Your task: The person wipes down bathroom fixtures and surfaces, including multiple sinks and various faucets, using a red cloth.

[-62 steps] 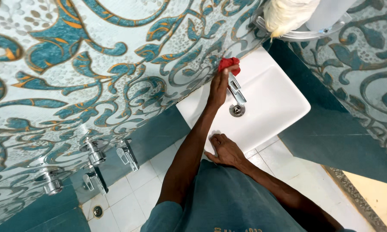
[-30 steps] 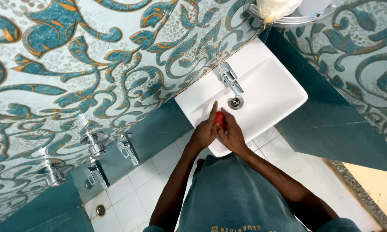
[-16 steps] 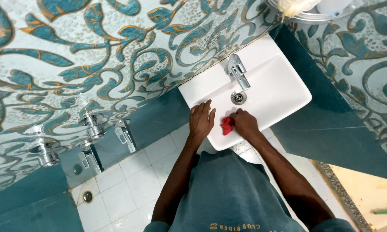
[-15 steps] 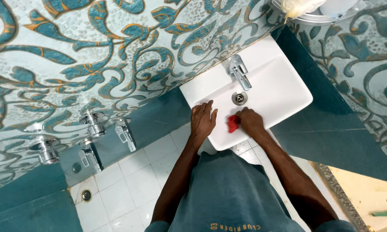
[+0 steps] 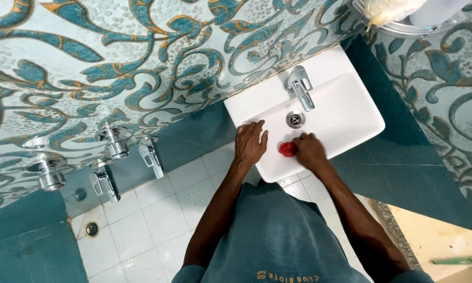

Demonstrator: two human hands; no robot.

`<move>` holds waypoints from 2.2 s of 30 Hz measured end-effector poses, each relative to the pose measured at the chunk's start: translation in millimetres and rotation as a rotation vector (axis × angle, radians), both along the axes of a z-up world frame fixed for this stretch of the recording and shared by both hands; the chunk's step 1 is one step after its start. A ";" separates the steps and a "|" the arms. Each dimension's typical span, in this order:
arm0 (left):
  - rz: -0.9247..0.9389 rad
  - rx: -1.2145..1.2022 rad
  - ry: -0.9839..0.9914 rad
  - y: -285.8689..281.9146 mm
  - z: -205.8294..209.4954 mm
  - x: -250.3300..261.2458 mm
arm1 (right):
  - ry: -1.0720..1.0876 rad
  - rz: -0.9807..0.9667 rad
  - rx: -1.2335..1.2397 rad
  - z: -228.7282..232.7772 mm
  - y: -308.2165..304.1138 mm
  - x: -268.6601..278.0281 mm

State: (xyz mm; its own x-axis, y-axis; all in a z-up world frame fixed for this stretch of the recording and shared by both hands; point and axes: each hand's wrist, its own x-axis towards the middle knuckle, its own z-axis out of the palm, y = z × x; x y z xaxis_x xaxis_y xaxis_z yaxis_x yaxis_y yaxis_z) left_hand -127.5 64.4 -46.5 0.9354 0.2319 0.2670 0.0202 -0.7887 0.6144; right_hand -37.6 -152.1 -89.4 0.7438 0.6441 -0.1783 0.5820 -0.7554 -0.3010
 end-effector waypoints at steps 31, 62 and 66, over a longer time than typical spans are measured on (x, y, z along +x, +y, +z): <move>-0.113 -0.010 -0.095 19.9 -11.0 3.3 | 0.082 -0.214 0.316 56.9 52.6 -89.7; 0.019 0.018 0.010 -9.9 23.5 13.8 | -0.424 0.020 0.612 64.6 50.7 178.2; 0.076 -0.008 0.016 -15.9 24.1 14.7 | -0.328 0.172 0.522 68.9 20.3 214.6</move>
State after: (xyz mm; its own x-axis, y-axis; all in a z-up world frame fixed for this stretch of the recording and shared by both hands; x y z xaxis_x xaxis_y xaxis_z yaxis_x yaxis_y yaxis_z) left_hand -112.8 48.5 -22.4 0.9190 0.3048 0.2500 0.0900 -0.7797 0.6197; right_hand 177.0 -131.8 -20.5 0.5843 0.6998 0.4110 0.8065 -0.4445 -0.3898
